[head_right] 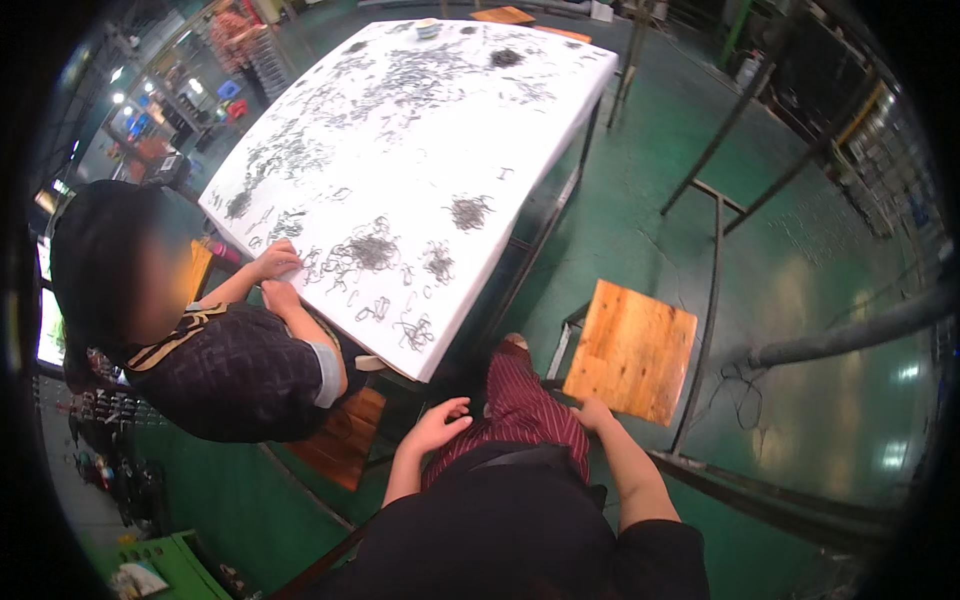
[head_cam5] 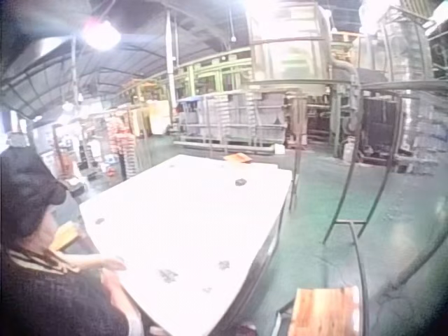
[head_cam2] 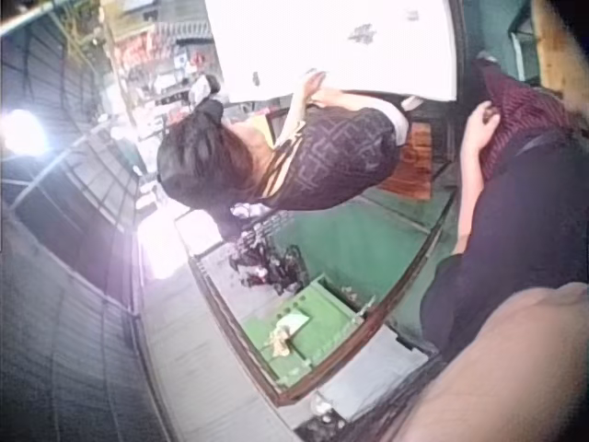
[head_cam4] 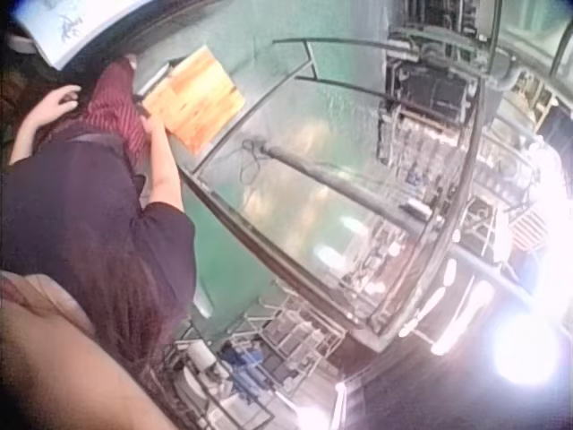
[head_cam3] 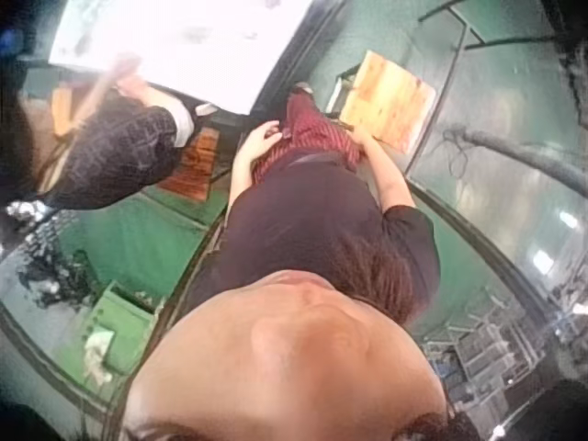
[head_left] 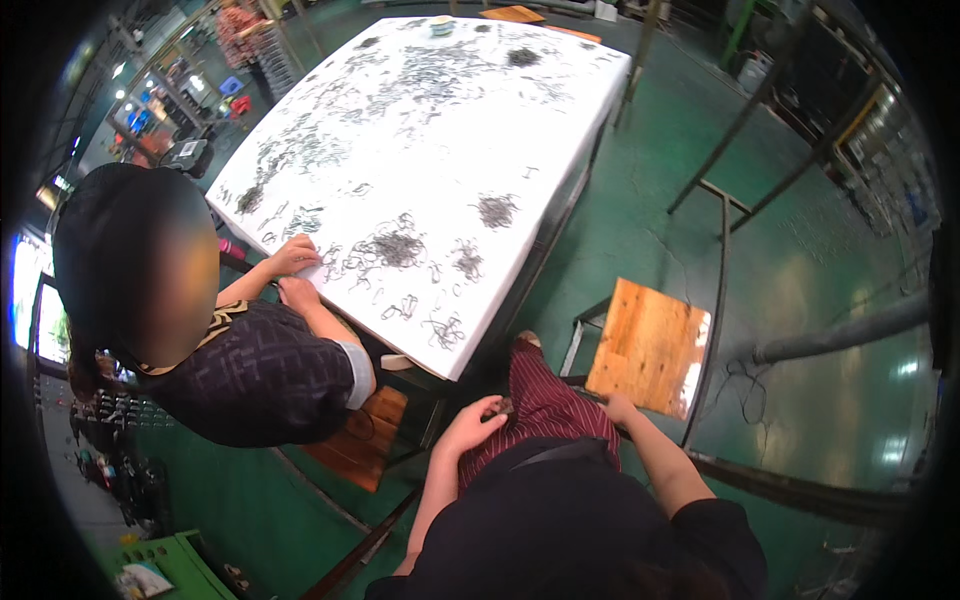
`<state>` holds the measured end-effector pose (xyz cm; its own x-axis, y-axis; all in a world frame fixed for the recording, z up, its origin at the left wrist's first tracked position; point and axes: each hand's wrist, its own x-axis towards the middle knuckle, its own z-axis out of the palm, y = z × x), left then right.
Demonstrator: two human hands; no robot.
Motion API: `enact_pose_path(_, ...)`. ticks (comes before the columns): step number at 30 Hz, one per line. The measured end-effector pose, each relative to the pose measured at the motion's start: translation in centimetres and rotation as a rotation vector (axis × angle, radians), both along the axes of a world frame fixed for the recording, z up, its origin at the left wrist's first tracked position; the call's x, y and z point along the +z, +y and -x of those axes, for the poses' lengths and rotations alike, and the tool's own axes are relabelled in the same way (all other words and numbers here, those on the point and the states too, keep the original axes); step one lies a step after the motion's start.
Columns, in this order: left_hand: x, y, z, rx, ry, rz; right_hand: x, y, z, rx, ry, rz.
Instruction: The person stands at a large table covered with small metal parts, including hooks and cylindrical pieces. They repeatedly pick up a hook and a cylindrical piece, insert the cylinder into the hook, and place the assembled unit on the table. A second person is visible working on the opposite side of the table.
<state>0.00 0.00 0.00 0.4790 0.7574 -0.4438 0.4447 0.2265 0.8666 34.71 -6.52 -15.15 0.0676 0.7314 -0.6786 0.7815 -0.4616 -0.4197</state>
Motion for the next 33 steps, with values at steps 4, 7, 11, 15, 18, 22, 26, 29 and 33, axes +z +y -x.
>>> enact_pose_path(4,-0.6,2.9,1.0,0.012,-0.142,0.159,-3.1,1.7,-2.0,-0.216,0.153,0.066)
enact_pose_path(7,-2.5,5.3,-0.2,-0.06,-0.182,0.259,-2.5,3.2,-5.0,-0.263,0.162,0.106)
enact_pose_path(11,-0.4,11.3,-1.5,-0.104,-0.069,0.141,-8.0,1.7,-7.0,-0.266,0.032,0.061)
enact_pose_path(15,0.5,17.4,-4.6,-0.014,-0.124,0.155,1.8,7.3,-4.0,-0.285,0.208,0.227)
enact_pose_path(18,1.2,22.1,-8.3,-0.068,-0.105,0.117,0.4,8.1,-5.2,-0.16,0.323,0.29)
enact_pose_path(22,3.8,27.5,-12.9,-0.107,-0.031,0.01,0.1,11.5,-7.7,-0.058,0.368,0.351)
enact_pose_path(26,4.2,31.2,-14.3,-0.091,0.044,-0.064,-0.3,18.1,-12.1,0.123,0.351,0.392)
enact_pose_path(29,3.7,32.4,-15.2,-0.032,0.04,-0.116,0.0,24.0,-15.1,0.237,0.307,0.391)
enact_pose_path(33,2.2,33.5,-14.1,0.145,-0.097,0.054,7.2,32.5,-16.6,0.14,0.172,0.304)
